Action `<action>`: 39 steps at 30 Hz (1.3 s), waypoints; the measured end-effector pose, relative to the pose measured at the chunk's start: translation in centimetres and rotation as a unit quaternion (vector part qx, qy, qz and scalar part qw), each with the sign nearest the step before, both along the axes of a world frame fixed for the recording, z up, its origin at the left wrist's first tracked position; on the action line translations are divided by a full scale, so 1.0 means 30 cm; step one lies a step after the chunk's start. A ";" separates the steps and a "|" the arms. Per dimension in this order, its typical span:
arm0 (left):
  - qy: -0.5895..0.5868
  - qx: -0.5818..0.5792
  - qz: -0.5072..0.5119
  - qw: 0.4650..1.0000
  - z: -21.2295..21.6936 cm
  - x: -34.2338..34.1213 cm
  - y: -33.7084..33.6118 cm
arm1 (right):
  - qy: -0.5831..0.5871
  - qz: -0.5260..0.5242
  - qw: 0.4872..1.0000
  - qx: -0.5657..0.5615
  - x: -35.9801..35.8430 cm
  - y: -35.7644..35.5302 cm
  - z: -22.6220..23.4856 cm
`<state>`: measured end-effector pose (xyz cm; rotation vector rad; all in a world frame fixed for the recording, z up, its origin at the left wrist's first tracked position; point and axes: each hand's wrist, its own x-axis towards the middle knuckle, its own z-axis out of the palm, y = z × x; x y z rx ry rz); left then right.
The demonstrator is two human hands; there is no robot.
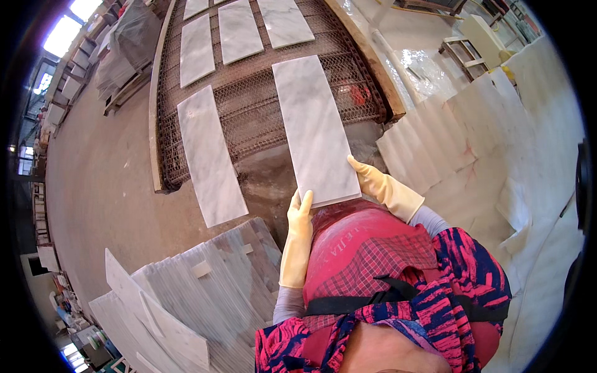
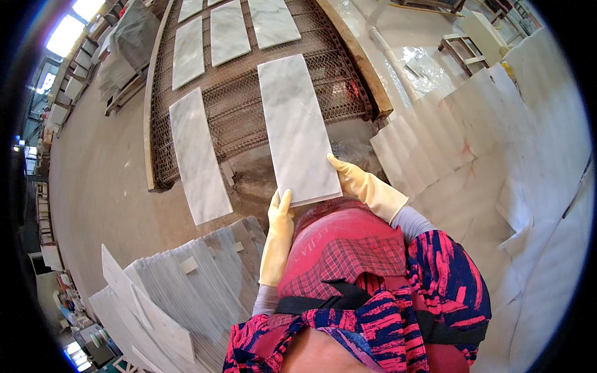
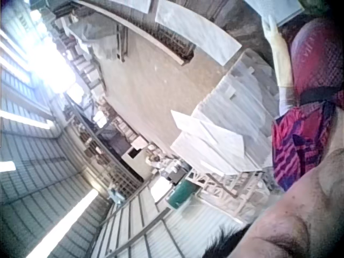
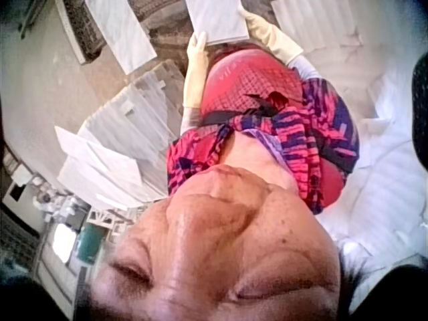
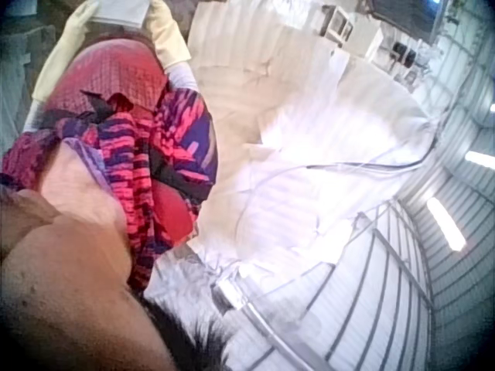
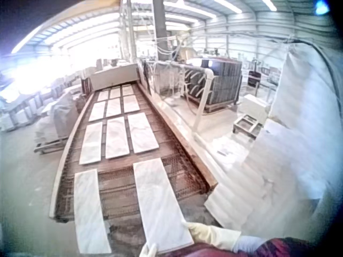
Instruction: The person picks up rectangular white tiles from a stack on the floor and places them onto a moving conveyor belt. They handle the tiles one by one or in pairs, arranging them in a grid pattern on the belt.
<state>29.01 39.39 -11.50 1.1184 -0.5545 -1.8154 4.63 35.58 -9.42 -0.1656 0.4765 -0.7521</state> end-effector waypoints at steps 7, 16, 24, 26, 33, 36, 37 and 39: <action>-0.153 -0.062 0.043 0.985 0.023 0.009 0.016 | 0.150 -0.004 0.986 0.074 0.063 -0.025 0.053; -0.081 0.043 0.114 0.989 0.150 0.059 -0.090 | 0.203 0.005 0.978 0.048 0.103 -0.045 0.097; 0.084 -0.027 0.208 0.974 0.157 0.222 -0.208 | 0.199 -0.058 0.977 0.037 -0.038 -0.005 0.378; -0.026 -0.087 0.186 0.978 0.096 0.220 -0.181 | 0.197 -0.061 0.978 0.040 -0.022 -0.005 0.364; 0.104 0.038 0.284 0.952 0.377 0.094 -0.176 | 0.239 -0.076 0.968 -0.001 -0.053 -0.012 0.392; 0.008 -0.002 0.305 0.952 0.465 0.058 -0.169 | 0.237 -0.082 0.968 -0.013 -0.079 -0.016 0.387; 0.012 0.004 0.315 0.949 0.493 0.053 -0.173 | 0.243 -0.089 0.966 -0.016 -0.078 -0.017 0.403; 0.018 0.018 0.334 0.942 0.539 0.056 -0.175 | 0.236 -0.091 0.967 -0.017 -0.088 -0.017 0.425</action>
